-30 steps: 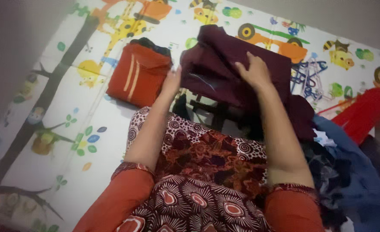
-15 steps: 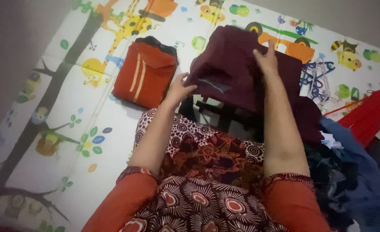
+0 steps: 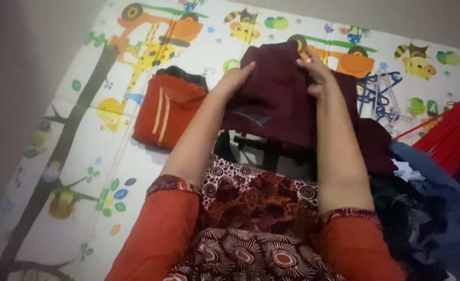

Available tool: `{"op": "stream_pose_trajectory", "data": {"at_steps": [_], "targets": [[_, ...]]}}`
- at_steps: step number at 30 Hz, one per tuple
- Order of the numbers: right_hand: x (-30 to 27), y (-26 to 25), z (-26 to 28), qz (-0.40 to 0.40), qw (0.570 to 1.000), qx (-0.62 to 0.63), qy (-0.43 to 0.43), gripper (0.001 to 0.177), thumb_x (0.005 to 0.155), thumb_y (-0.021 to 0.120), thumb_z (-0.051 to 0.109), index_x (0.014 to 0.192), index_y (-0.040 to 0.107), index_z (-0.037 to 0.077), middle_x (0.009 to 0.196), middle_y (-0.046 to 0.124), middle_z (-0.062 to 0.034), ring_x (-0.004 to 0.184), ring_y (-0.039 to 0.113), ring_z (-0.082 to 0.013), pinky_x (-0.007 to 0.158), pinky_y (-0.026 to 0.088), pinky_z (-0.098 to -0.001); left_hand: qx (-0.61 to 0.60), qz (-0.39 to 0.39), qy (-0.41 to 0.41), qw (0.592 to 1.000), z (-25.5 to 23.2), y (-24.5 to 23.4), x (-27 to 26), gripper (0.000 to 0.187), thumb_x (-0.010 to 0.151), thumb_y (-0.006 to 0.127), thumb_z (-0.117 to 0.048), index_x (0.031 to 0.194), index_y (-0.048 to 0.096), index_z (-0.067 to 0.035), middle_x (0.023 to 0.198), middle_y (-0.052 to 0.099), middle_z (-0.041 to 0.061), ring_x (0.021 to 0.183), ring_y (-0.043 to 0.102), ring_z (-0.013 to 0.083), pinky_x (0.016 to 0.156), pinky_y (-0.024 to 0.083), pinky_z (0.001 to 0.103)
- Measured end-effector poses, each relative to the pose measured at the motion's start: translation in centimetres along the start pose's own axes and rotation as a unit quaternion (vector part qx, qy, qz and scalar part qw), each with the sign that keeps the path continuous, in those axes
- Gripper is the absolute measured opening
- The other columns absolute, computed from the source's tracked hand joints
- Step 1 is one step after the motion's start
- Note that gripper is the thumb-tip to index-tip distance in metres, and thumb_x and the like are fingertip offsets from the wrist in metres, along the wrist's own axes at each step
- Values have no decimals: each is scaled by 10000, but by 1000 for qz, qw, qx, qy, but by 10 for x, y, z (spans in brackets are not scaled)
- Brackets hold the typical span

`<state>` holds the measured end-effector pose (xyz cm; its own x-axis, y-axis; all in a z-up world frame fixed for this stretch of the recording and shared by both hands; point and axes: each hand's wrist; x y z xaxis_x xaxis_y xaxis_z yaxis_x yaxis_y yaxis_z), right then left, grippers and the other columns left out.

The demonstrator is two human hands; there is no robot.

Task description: The person folds a maroon shirt on a small wooden table. They smooth the fabric, fold the sleeves inward, and fold the shirt in half multiple times to create a compact bundle. The folded shirt is then placed on top of a stack of other folded clothes.

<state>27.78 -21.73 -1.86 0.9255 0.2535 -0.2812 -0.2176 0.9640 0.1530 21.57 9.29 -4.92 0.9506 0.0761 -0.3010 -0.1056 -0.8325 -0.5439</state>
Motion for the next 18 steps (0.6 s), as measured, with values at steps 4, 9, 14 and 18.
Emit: {"op": "stream_pose_trajectory", "data": {"at_steps": [4, 9, 14, 18], "targets": [[-8, 5, -7, 37, 997, 60, -28, 821, 904, 768, 103, 1617, 380, 227, 1518, 544, -163, 1295, 611, -293, 1012, 561, -512, 102, -64, 103, 987, -21, 3, 52, 690, 849, 651, -653, 944, 726, 26, 983, 722, 263, 986, 707, 424, 888, 551, 458], [26, -3, -13, -187, 913, -351, -95, 766, 857, 721, 114, 1553, 414, 208, 1194, 684, -180, 1043, 712, -369, 895, 565, -503, 150, -162, -16, 975, -36, -1, 42, 351, 914, 644, -336, 1126, 739, -72, 1195, 733, 181, 1102, 697, 357, 909, 569, 470], [37, 4, -29, -231, 832, -482, -148, 391, 955, 666, 249, 1327, 681, 130, 1182, 734, -187, 1103, 689, -357, 949, 531, -460, 242, -188, -12, 952, -94, 21, -13, 471, 1046, 522, -381, 1441, 527, -125, 1502, 508, 126, 1388, 491, 340, 1080, 471, 515], [44, 15, 8, -162, 783, -599, -48, 368, 930, 621, 235, 1263, 708, 105, 1247, 695, -208, 1154, 661, -395, 970, 509, -507, 311, -214, 46, 925, -101, 48, 3, 504, 1037, 494, -416, 1467, 489, -153, 1596, 400, 95, 1521, 306, 329, 1202, 278, 626]]}}
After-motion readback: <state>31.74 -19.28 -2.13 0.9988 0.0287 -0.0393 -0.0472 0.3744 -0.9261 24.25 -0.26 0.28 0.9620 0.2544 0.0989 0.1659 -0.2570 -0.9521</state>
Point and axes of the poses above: each hand's wrist, its own x-axis towards the middle knuckle, its own y-axis out of the palm, z = x × y
